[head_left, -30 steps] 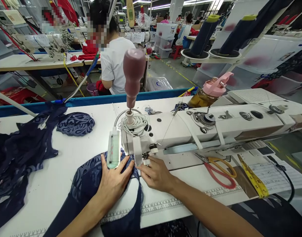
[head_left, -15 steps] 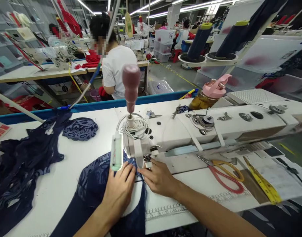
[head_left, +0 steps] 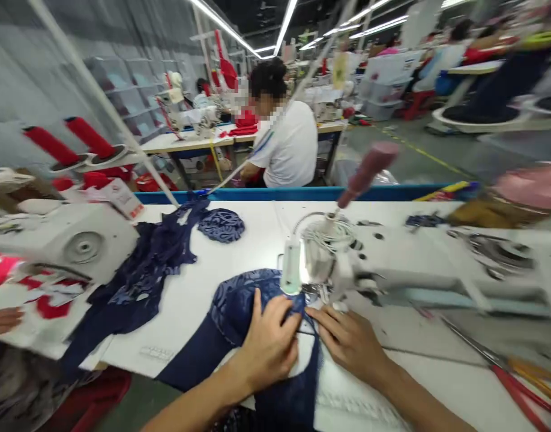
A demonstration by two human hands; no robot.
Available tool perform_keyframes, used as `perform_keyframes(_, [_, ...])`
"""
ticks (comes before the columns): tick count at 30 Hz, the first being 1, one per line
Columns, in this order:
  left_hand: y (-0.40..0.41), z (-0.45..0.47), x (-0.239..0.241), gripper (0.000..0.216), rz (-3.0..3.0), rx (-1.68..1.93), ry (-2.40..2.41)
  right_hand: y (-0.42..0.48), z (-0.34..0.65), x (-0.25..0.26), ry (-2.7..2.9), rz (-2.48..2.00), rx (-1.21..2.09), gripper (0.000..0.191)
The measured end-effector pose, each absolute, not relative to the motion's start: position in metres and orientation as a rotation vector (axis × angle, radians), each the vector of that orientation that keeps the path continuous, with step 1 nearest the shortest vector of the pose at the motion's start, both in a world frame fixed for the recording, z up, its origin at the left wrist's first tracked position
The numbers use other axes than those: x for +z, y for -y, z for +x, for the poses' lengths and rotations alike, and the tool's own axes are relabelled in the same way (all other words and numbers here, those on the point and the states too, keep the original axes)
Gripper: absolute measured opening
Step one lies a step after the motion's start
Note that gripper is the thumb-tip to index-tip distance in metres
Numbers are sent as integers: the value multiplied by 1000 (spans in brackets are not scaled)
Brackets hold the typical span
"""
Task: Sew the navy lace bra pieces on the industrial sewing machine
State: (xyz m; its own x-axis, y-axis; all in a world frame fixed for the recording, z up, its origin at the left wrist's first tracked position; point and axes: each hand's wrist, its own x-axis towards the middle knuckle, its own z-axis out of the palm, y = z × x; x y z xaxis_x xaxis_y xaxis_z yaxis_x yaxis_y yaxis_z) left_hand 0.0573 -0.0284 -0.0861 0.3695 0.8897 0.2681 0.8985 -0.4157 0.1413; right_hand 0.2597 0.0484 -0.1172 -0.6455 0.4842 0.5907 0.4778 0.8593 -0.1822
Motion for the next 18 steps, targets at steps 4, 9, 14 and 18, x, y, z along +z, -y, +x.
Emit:
perform_keyframes(4, [19,56,-102,28,-2605,-669,1506,-43,259,-112,2504,-792,88,32])
perform_keyframes(9, [-11,48,-116,31,-2543,-956,1553,-45,259,-109,2620,-719,20,37])
perform_keyframes(14, [-27,43,-106,23,-2686,-903,1489,-49,261,-108,2617,-677,-54,26])
perform_keyframes(18, [-23,49,-97,28,-2580,-770,1278,-50,262,-106,2602,-641,-50,20])
